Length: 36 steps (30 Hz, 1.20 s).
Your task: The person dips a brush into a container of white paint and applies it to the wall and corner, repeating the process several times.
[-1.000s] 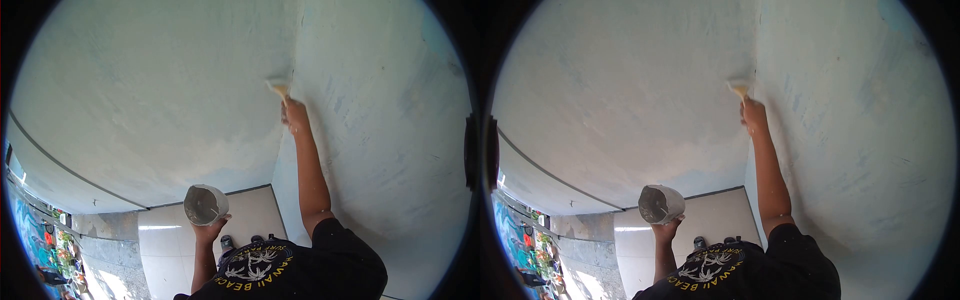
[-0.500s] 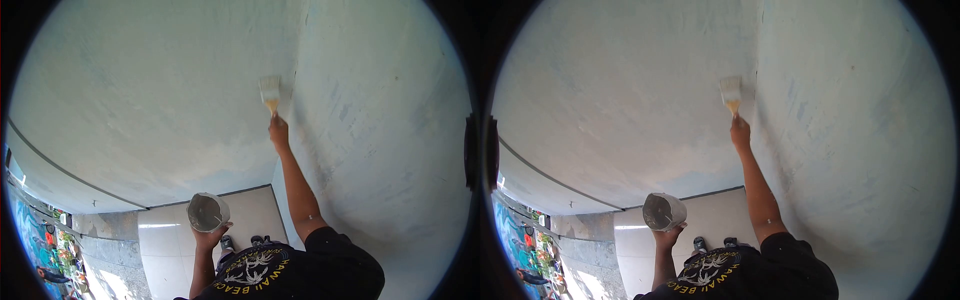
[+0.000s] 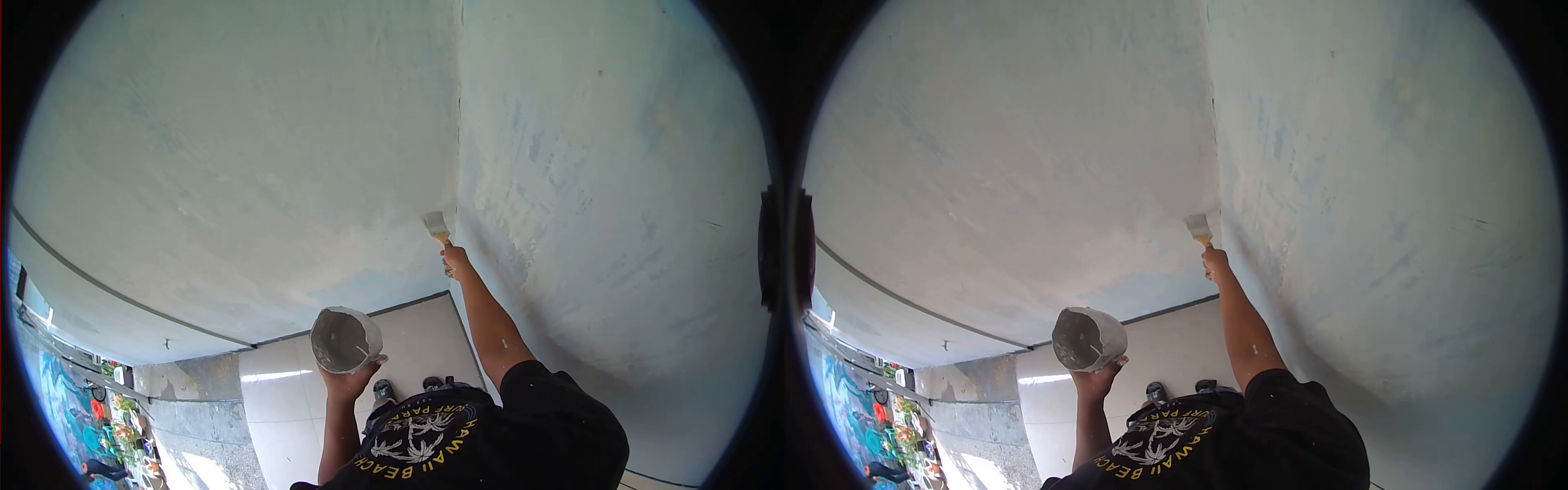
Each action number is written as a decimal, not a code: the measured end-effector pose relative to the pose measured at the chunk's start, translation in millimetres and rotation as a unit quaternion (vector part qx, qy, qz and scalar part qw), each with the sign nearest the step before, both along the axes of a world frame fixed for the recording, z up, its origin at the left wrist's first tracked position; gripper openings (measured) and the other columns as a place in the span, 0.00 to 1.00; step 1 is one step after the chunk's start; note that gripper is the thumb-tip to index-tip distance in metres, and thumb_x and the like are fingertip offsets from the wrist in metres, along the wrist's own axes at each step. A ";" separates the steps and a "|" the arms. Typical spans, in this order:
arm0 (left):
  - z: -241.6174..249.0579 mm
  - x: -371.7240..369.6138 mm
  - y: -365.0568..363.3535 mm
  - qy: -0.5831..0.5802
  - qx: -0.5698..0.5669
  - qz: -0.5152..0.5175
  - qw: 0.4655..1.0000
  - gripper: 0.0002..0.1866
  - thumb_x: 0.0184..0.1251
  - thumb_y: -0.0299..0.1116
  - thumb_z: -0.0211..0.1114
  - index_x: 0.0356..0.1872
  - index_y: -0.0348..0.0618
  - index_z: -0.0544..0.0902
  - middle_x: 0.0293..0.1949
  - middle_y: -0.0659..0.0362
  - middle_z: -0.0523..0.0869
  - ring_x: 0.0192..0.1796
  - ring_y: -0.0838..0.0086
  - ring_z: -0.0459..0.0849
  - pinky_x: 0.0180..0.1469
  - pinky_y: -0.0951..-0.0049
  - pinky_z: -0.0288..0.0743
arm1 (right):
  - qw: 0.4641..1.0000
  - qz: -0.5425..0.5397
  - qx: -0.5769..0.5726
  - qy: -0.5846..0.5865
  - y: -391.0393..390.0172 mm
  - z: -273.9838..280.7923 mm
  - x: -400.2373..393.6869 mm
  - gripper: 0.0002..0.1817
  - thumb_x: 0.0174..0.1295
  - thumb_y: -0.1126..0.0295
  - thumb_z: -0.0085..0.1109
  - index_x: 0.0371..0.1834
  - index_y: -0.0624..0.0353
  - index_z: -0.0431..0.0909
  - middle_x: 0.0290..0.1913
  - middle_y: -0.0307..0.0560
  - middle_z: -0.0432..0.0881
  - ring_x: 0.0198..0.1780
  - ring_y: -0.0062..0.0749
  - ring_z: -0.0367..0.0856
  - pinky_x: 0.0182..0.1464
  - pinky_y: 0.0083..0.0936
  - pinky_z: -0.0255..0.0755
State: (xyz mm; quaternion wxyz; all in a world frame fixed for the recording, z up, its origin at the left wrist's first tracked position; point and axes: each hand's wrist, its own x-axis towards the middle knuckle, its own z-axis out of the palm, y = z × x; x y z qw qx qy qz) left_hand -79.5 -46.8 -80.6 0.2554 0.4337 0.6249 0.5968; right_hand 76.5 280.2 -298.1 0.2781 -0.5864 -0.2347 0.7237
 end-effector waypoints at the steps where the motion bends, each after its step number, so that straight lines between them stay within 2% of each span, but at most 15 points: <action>1: 1.2 1.8 0.8 -0.007 0.026 -0.001 1.000 0.45 0.37 0.31 0.80 0.61 0.37 0.67 0.53 0.55 0.77 0.54 0.68 0.77 0.54 0.65 0.76 | 1.000 -0.002 0.001 0.000 7.5 5.3 3.5 0.29 0.71 0.44 0.40 0.16 0.52 0.64 0.13 0.33 0.59 0.11 0.23 0.49 0.13 0.26 0.44; 5: -3.7 1.1 -2.6 -0.003 0.000 0.026 1.000 0.46 0.34 0.33 0.84 0.59 0.36 0.69 0.51 0.55 0.79 0.51 0.70 0.80 0.53 0.66 0.77 | 0.994 0.011 0.098 0.046 65.7 40.3 19.3 0.26 0.69 0.43 0.44 0.24 0.53 0.71 0.16 0.34 0.63 0.15 0.23 0.57 0.18 0.25 0.54; 6: -1.9 2.3 -2.4 -0.006 -0.005 0.032 0.999 0.45 0.34 0.33 0.84 0.59 0.36 0.69 0.51 0.55 0.79 0.51 0.70 0.80 0.53 0.66 0.77 | 0.988 -0.041 0.148 -0.016 65.0 107.5 10.5 0.26 0.71 0.48 0.45 0.16 0.51 0.65 0.13 0.33 0.62 0.11 0.24 0.55 0.15 0.25 0.47; 8: -0.4 4.1 -4.1 -0.003 -0.013 0.038 0.999 0.45 0.34 0.33 0.84 0.59 0.36 0.70 0.51 0.55 0.80 0.51 0.70 0.80 0.52 0.67 0.77 | 0.978 -0.028 0.206 -0.029 65.2 202.1 16.2 0.22 0.70 0.53 0.48 0.21 0.54 0.69 0.16 0.33 0.65 0.14 0.21 0.59 0.15 0.23 0.51; 10: -2.0 4.1 -2.4 0.016 0.006 0.047 0.999 0.45 0.33 0.32 0.84 0.58 0.36 0.70 0.50 0.55 0.80 0.51 0.70 0.80 0.52 0.67 0.77 | 0.948 -0.029 0.317 0.003 57.9 250.8 26.1 0.20 0.71 0.55 0.47 0.30 0.61 0.75 0.16 0.33 0.65 0.13 0.18 0.59 0.15 0.21 0.53; 17: 4.3 1.8 -2.2 0.017 -0.029 0.035 0.999 0.45 0.33 0.31 0.84 0.58 0.37 0.69 0.51 0.55 0.80 0.51 0.70 0.80 0.53 0.66 0.77 | 0.815 -0.088 0.567 0.084 20.6 404.4 -14.0 0.20 0.73 0.54 0.44 0.31 0.58 0.73 0.16 0.30 0.62 0.15 0.14 0.56 0.18 0.18 0.55; 19: 3.0 1.9 -0.7 -0.005 0.003 0.020 1.000 0.45 0.33 0.31 0.84 0.58 0.36 0.69 0.51 0.55 0.80 0.52 0.70 0.80 0.54 0.66 0.77 | 0.816 -0.065 0.574 0.029 40.6 366.8 -51.7 0.21 0.73 0.53 0.44 0.28 0.56 0.72 0.16 0.31 0.63 0.17 0.15 0.57 0.20 0.19 0.58; 21: -3.9 -0.1 -4.4 -0.002 -0.009 0.015 1.000 0.46 0.35 0.32 0.83 0.61 0.37 0.67 0.54 0.55 0.77 0.55 0.69 0.77 0.56 0.65 0.75 | 0.856 -0.022 0.517 0.000 59.8 280.1 -88.0 0.22 0.72 0.52 0.44 0.25 0.55 0.70 0.17 0.32 0.65 0.18 0.15 0.60 0.20 0.19 0.59; 23: -2.0 -1.1 -3.2 0.001 -0.018 0.009 1.000 0.48 0.37 0.32 0.82 0.63 0.38 0.65 0.58 0.55 0.74 0.59 0.67 0.74 0.58 0.64 0.73 | 0.832 -0.063 0.547 -0.069 61.8 186.3 -111.2 0.23 0.73 0.50 0.42 0.24 0.54 0.69 0.16 0.32 0.65 0.14 0.17 0.61 0.16 0.20 0.57; 25: 3.0 6.4 -1.6 0.000 0.026 0.020 0.999 0.47 0.37 0.32 0.82 0.63 0.38 0.65 0.57 0.55 0.75 0.58 0.68 0.75 0.58 0.64 0.73 | 0.899 -0.010 0.434 -0.056 41.3 141.0 -101.7 0.24 0.72 0.55 0.42 0.28 0.66 0.73 0.22 0.56 0.75 0.27 0.48 0.75 0.35 0.40 0.67; 27: -2.3 4.3 -10.1 0.008 -0.020 0.039 0.999 0.48 0.35 0.32 0.83 0.62 0.38 0.66 0.55 0.55 0.76 0.55 0.68 0.76 0.56 0.65 0.75 | 0.921 0.007 0.389 -0.010 28.9 94.9 -91.4 0.24 0.73 0.48 0.40 0.25 0.54 0.68 0.15 0.33 0.63 0.12 0.19 0.59 0.14 0.21 0.55; 30: -5.8 4.1 -8.2 0.002 -0.032 0.050 0.998 0.48 0.34 0.33 0.84 0.61 0.37 0.67 0.53 0.54 0.78 0.53 0.69 0.78 0.54 0.65 0.76 | 0.953 0.043 0.297 -0.051 4.9 66.5 -66.8 0.26 0.72 0.46 0.40 0.23 0.53 0.66 0.15 0.33 0.61 0.12 0.19 0.56 0.13 0.21 0.53; 32: -5.7 5.3 -8.2 -0.013 -0.012 0.051 0.999 0.47 0.34 0.33 0.84 0.60 0.37 0.68 0.52 0.55 0.78 0.53 0.69 0.78 0.54 0.65 0.76 | 0.989 0.067 0.134 -0.006 1.4 31.2 -45.7 0.27 0.72 0.49 0.41 0.21 0.59 0.67 0.15 0.38 0.65 0.11 0.27 0.57 0.14 0.30 0.51; 34: -4.0 7.8 -7.9 -0.002 -0.010 0.070 0.997 0.46 0.34 0.33 0.84 0.59 0.37 0.69 0.51 0.55 0.79 0.52 0.69 0.79 0.54 0.65 0.76 | 0.998 0.023 -0.017 0.059 -3.7 -10.8 -29.2 0.26 0.71 0.49 0.43 0.21 0.57 0.66 0.15 0.36 0.62 0.12 0.24 0.52 0.14 0.27 0.45; 36: -3.1 6.8 -8.7 0.000 -0.028 0.066 0.997 0.46 0.35 0.31 0.82 0.61 0.37 0.67 0.53 0.55 0.77 0.54 0.69 0.77 0.55 0.65 0.75 | 0.998 0.039 -0.035 0.027 -7.0 -7.3 -20.4 0.25 0.71 0.49 0.44 0.21 0.56 0.66 0.15 0.36 0.62 0.12 0.24 0.52 0.15 0.26 0.45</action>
